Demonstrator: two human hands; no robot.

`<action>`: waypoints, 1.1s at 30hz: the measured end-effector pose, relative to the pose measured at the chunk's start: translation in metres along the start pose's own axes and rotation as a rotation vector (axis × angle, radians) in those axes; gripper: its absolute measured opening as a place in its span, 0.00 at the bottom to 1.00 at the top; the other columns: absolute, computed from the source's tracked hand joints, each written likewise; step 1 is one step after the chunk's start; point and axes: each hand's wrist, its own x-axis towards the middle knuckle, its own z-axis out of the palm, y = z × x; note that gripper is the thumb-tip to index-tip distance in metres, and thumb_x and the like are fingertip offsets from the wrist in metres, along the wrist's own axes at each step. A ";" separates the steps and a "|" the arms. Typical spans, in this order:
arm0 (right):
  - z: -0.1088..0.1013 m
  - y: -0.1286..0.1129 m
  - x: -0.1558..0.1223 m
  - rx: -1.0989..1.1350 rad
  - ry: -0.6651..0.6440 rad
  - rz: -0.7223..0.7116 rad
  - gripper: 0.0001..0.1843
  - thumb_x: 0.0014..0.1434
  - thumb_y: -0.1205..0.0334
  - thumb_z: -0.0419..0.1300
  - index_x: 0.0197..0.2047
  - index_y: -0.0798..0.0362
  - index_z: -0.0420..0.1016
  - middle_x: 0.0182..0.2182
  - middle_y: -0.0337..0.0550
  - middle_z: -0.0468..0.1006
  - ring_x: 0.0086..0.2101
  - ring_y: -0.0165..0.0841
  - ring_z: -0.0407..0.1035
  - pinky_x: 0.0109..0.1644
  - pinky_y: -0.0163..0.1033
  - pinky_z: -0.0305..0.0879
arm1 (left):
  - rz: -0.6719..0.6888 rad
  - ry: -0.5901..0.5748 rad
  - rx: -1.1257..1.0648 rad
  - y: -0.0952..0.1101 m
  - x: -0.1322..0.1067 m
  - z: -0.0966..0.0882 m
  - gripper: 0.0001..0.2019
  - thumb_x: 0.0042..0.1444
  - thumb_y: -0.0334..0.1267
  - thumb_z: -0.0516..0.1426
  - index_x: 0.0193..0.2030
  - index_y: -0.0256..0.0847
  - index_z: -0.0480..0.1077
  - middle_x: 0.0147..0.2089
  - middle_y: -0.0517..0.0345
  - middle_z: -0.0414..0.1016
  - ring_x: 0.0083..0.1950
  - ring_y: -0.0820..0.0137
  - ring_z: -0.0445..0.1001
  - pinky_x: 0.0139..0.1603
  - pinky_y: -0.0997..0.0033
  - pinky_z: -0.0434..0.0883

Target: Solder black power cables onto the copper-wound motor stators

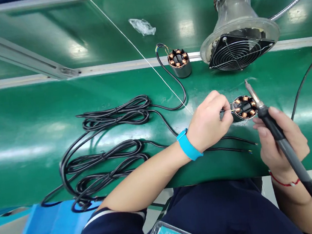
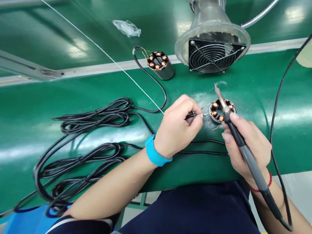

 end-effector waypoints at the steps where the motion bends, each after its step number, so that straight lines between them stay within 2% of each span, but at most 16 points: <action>1: 0.002 -0.001 0.003 0.026 -0.007 0.052 0.27 0.62 0.65 0.61 0.63 0.45 0.66 0.43 0.44 0.81 0.34 0.39 0.78 0.37 0.46 0.76 | 0.005 0.002 0.002 0.000 0.000 0.000 0.09 0.53 0.22 0.52 0.28 0.39 0.61 0.30 0.61 0.64 0.31 0.74 0.63 0.33 0.73 0.64; 4: 0.005 -0.003 0.013 0.043 -0.021 0.172 0.24 0.66 0.61 0.58 0.64 0.44 0.64 0.41 0.41 0.82 0.42 0.41 0.78 0.51 0.53 0.75 | 0.018 0.017 0.007 -0.001 0.000 0.001 0.08 0.53 0.23 0.52 0.28 0.39 0.62 0.30 0.60 0.64 0.31 0.74 0.63 0.33 0.73 0.64; 7: 0.007 -0.004 0.022 -0.030 -0.100 0.187 0.21 0.66 0.59 0.58 0.62 0.44 0.65 0.42 0.41 0.82 0.51 0.40 0.74 0.59 0.53 0.69 | 0.024 0.021 0.015 0.000 0.000 0.002 0.08 0.53 0.23 0.51 0.28 0.39 0.62 0.30 0.60 0.63 0.31 0.74 0.63 0.33 0.73 0.64; 11: 0.011 -0.005 0.023 -0.080 -0.188 0.150 0.26 0.65 0.58 0.59 0.64 0.44 0.61 0.50 0.43 0.79 0.53 0.39 0.72 0.57 0.53 0.70 | 0.006 0.010 0.023 0.000 0.000 0.002 0.08 0.53 0.23 0.51 0.28 0.40 0.61 0.30 0.61 0.62 0.31 0.74 0.62 0.33 0.74 0.64; 16: 0.015 -0.006 0.016 -0.059 -0.171 0.156 0.25 0.64 0.61 0.59 0.63 0.42 0.62 0.46 0.41 0.80 0.49 0.38 0.74 0.54 0.51 0.70 | 0.025 0.026 0.007 0.000 0.000 0.002 0.08 0.52 0.23 0.51 0.28 0.39 0.62 0.30 0.61 0.63 0.30 0.74 0.62 0.33 0.74 0.64; 19: 0.015 -0.006 0.014 -0.060 -0.153 0.155 0.25 0.64 0.61 0.60 0.63 0.42 0.61 0.44 0.40 0.80 0.48 0.38 0.74 0.53 0.50 0.70 | -0.015 0.019 -0.046 0.000 0.001 0.001 0.08 0.52 0.22 0.52 0.27 0.39 0.63 0.30 0.61 0.63 0.30 0.75 0.62 0.33 0.74 0.65; 21: 0.016 -0.007 0.015 -0.088 -0.120 0.159 0.26 0.63 0.60 0.61 0.63 0.42 0.61 0.41 0.39 0.80 0.45 0.38 0.74 0.52 0.50 0.69 | -0.093 -0.013 -0.134 0.000 0.003 -0.001 0.08 0.50 0.22 0.52 0.26 0.38 0.64 0.29 0.62 0.65 0.29 0.76 0.62 0.32 0.75 0.65; 24: 0.020 -0.010 0.014 -0.147 -0.122 0.161 0.27 0.62 0.61 0.62 0.62 0.42 0.62 0.36 0.38 0.80 0.40 0.39 0.75 0.48 0.50 0.69 | -0.280 -0.115 -0.340 0.000 0.007 -0.004 0.07 0.49 0.23 0.55 0.25 0.37 0.66 0.27 0.63 0.65 0.26 0.78 0.62 0.26 0.77 0.63; 26: 0.023 -0.012 0.013 -0.157 -0.145 0.145 0.26 0.61 0.64 0.61 0.61 0.43 0.63 0.36 0.38 0.80 0.38 0.38 0.75 0.46 0.48 0.69 | -0.415 -0.197 -0.484 0.001 0.010 -0.007 0.06 0.49 0.25 0.55 0.26 0.37 0.67 0.23 0.66 0.64 0.22 0.80 0.60 0.22 0.79 0.60; 28: 0.026 -0.014 0.011 -0.148 -0.132 0.132 0.25 0.61 0.66 0.60 0.61 0.44 0.64 0.37 0.38 0.80 0.39 0.38 0.75 0.46 0.47 0.69 | -0.494 -0.245 -0.576 0.003 0.011 -0.009 0.05 0.51 0.26 0.55 0.26 0.37 0.67 0.20 0.67 0.61 0.20 0.80 0.59 0.20 0.80 0.58; 30: 0.028 -0.014 0.010 -0.127 -0.102 0.121 0.26 0.61 0.67 0.59 0.61 0.44 0.63 0.37 0.38 0.79 0.40 0.37 0.75 0.48 0.47 0.69 | -0.471 -0.221 -0.591 0.004 0.011 -0.010 0.06 0.52 0.26 0.55 0.26 0.36 0.68 0.23 0.65 0.64 0.20 0.80 0.61 0.20 0.79 0.60; 33: 0.029 -0.014 0.012 -0.066 -0.072 0.116 0.27 0.61 0.67 0.60 0.62 0.44 0.62 0.37 0.37 0.79 0.43 0.37 0.75 0.51 0.48 0.68 | -0.294 -0.130 -0.506 0.003 0.009 -0.011 0.07 0.54 0.26 0.57 0.27 0.36 0.70 0.32 0.59 0.71 0.27 0.78 0.69 0.26 0.78 0.68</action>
